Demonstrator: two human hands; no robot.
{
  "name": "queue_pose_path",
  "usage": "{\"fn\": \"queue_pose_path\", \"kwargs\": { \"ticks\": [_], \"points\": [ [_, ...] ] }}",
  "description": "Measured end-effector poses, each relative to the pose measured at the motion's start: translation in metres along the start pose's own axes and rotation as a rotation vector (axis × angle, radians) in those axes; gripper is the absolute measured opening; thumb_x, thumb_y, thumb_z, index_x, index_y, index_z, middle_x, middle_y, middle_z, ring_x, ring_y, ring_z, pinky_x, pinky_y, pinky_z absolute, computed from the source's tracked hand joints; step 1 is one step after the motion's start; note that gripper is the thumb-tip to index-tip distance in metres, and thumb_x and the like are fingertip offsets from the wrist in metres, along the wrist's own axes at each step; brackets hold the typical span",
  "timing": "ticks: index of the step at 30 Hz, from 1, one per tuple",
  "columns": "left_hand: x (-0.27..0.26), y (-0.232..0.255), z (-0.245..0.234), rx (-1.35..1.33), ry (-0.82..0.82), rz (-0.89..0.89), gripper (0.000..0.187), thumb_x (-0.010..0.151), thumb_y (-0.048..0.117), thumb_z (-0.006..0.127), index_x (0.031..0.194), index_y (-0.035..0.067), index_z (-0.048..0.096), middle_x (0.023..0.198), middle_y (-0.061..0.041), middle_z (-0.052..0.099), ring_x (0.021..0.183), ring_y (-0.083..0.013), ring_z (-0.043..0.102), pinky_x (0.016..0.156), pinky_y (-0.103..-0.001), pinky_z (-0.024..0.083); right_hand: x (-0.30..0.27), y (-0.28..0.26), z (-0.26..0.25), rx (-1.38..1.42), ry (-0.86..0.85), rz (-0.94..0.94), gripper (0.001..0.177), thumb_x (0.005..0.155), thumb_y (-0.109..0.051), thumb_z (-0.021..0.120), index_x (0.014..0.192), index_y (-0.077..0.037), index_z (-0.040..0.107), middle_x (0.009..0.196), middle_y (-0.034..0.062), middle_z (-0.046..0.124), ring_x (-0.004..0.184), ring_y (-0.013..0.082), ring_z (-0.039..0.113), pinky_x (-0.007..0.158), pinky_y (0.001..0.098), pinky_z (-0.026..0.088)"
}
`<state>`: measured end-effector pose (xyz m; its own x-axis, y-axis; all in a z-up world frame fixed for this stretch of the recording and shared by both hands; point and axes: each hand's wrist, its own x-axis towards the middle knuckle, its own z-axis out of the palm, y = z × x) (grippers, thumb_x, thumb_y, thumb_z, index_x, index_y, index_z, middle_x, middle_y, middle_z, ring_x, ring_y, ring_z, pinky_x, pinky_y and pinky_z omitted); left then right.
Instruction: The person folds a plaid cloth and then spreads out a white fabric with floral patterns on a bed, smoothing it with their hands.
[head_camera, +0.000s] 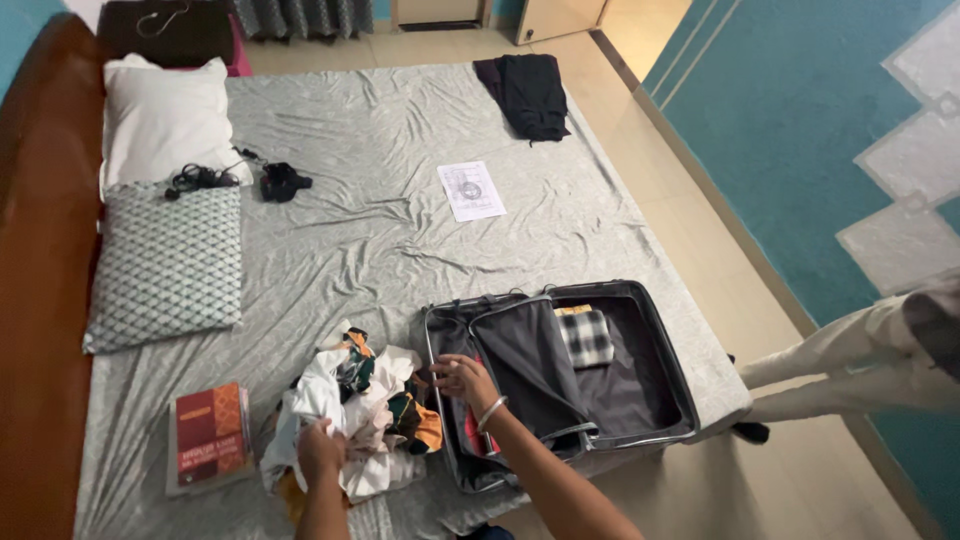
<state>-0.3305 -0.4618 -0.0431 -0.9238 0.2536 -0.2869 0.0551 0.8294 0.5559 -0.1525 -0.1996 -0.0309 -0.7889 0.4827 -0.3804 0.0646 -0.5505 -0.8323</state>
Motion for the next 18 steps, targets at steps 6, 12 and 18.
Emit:
{"fn": "queue_pose_path", "kwargs": {
  "ticks": [6, 12, 18],
  "points": [
    [0.012, 0.001, -0.019, -0.229, 0.084, 0.007, 0.034, 0.08, 0.031, 0.072, 0.1, 0.004, 0.075, 0.095, -0.018, 0.07, 0.088, -0.0338, 0.064, 0.081, -0.045, 0.048, 0.006, -0.002, 0.018, 0.11, -0.079, 0.023, 0.036, 0.103, -0.031, 0.051, 0.128, -0.006, 0.06, 0.116, 0.0128, 0.074, 0.092, 0.0236, 0.073, 0.083, 0.0407, 0.057],
    [0.056, 0.022, -0.025, -0.494, -0.457, -0.358, 0.053, 0.094, 0.047, 0.069, 0.086, -0.005, 0.07, 0.066, -0.011, 0.054, 0.047, -0.0207, 0.04, 0.042, -0.041, 0.028, 0.013, -0.01, 0.032, -0.049, -0.043, 0.061, 0.035, 0.102, -0.024, 0.05, 0.127, -0.002, 0.063, 0.117, 0.0139, 0.075, 0.094, 0.0254, 0.075, 0.086, 0.0386, 0.058],
    [0.035, 0.092, -0.065, -0.786, -0.598, -0.048, 0.041, 0.088, 0.052, 0.069, 0.102, 0.014, 0.071, 0.067, 0.0, 0.063, 0.046, -0.0105, 0.051, 0.038, -0.029, 0.03, 0.023, -0.01, 0.039, -0.122, -0.182, 0.002, 0.042, 0.1, -0.021, 0.054, 0.137, -0.001, 0.054, 0.128, 0.016, 0.065, 0.107, 0.028, 0.07, 0.099, 0.044, 0.057]
  ]
}}
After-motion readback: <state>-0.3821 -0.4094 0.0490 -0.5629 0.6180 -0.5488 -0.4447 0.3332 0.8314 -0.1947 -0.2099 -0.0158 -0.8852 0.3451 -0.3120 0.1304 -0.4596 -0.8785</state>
